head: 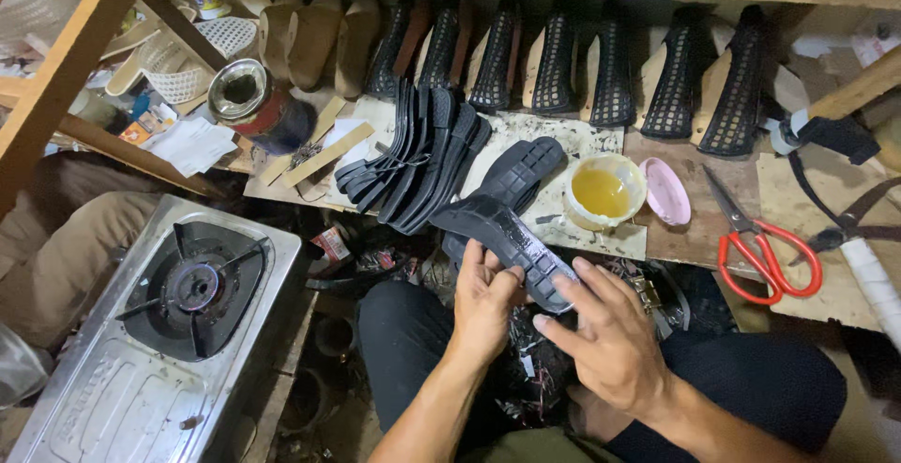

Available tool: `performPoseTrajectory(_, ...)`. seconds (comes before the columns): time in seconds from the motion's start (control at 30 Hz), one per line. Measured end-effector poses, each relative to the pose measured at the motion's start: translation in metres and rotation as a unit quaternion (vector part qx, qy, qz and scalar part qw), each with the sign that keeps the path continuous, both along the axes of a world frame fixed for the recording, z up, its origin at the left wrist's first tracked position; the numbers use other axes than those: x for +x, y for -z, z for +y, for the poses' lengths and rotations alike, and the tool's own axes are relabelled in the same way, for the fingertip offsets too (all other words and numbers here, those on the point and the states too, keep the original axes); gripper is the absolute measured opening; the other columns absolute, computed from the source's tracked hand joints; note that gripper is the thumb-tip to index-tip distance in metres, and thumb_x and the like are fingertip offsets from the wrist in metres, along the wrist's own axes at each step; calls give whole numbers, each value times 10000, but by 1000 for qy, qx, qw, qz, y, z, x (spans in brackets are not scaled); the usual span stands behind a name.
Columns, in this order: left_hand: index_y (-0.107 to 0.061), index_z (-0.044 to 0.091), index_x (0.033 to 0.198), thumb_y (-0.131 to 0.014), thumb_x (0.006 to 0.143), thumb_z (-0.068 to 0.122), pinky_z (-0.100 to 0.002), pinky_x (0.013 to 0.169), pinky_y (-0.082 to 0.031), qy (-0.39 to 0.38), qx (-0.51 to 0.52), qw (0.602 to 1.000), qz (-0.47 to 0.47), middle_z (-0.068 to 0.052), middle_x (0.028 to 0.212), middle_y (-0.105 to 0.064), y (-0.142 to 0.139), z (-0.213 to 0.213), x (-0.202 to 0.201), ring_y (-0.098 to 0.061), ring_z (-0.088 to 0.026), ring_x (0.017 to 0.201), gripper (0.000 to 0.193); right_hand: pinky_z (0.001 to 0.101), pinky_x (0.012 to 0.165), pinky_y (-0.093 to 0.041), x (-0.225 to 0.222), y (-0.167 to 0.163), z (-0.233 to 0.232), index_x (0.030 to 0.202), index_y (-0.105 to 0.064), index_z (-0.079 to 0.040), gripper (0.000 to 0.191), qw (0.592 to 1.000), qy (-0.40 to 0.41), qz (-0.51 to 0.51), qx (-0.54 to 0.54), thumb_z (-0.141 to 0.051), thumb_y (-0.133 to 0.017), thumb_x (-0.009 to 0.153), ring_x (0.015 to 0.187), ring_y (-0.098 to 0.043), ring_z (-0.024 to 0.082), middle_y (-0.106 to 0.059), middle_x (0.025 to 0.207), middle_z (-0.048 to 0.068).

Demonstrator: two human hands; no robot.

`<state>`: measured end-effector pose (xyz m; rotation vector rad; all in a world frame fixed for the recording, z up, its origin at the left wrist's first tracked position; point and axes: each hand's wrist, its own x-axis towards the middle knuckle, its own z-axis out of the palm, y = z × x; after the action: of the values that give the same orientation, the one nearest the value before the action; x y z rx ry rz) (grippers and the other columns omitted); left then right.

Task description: The person sits on the floor and applies a yellow adhesive by hand from a small bowl onto the tread side of rubber shoe soles, rubbing the glue over the sole surface, then places the coated soles on the workbench and reaches for the next sole.

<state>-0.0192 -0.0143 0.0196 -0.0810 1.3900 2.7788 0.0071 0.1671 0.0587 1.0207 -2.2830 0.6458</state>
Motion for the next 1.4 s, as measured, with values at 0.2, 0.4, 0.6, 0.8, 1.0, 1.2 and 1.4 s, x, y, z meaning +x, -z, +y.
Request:
performPoseTrajectory(0.2, -355, 47, 1473, -517, 951, -82, -323, 937, -522, -2, 4, 998, 61, -66, 1308, -606, -1, 9, 19, -627, -154, 1137, 562, 349, 926, -552, -10, 8, -6, 1392, -524, -11, 659, 892, 62, -341, -289, 59, -740, 773, 1177, -603, 287, -491, 1447, 179)
performPoseTrajectory(0.4, -461, -95, 1446, -604, 935, -18, -491, 1194, -459, 150, 186, 970, 53, -222, 1410, -591, 20, -20, 34, -601, -326, 1331, 536, 334, 854, -598, -36, 3, 25, 1566, -338, -7, 884, 729, -56, -500, -464, 150, -677, 764, 1086, -654, 236, -518, 1345, 173)
performPoseTrajectory(0.6, -454, -117, 1490, -685, 987, 257, -397, 1100, -485, 323, 331, 886, -5, -277, 1370, -647, 31, -47, 32, -627, -344, 1251, 668, 357, 872, -622, -49, -28, 42, 1563, -349, -5, 844, 770, -94, -478, -412, 138, -666, 795, 1075, -651, 234, -509, 1330, 170)
performPoseTrajectory(0.8, -462, 23, 1512, -727, 841, -45, -300, 1003, -478, 265, -99, 959, 21, -45, 1233, -610, 23, -9, 35, -577, -145, 1128, 724, 326, 850, -609, -54, -33, 16, 1440, -538, -66, 702, 887, -7, -415, -204, -28, -766, 777, 1014, -652, 213, -566, 1348, 106)
performPoseTrajectory(1.0, -520, 23, 1349, -663, 811, -95, -287, 888, -516, 168, -155, 973, -44, -42, 1091, -645, 31, -4, 35, -603, -112, 980, 569, 536, 1113, -412, -99, -26, 26, 1216, -727, -138, 572, 967, 94, -229, 60, -464, -790, 749, 1406, -468, 358, -450, 1536, 105)
performPoseTrajectory(1.2, -522, 32, 1356, -619, 811, -100, -275, 877, -526, 160, -93, 981, -64, -37, 1069, -666, 36, -7, 35, -632, -122, 963, 568, 720, 1098, -60, -142, -30, 32, 1201, -768, -130, 815, 928, 113, -217, 281, -699, -775, 618, 1543, -37, 432, -180, 1692, 144)
performPoseTrajectory(1.4, -513, 39, 1399, -514, 772, -109, -292, 869, -519, 167, -26, 982, -83, -66, 1091, -681, 34, -23, 32, -650, -153, 969, 644, 677, 1204, -49, -150, -25, 55, 888, -863, -170, 518, 909, 155, -276, 269, -630, -772, 668, 1563, -82, 341, -291, 1675, -10)
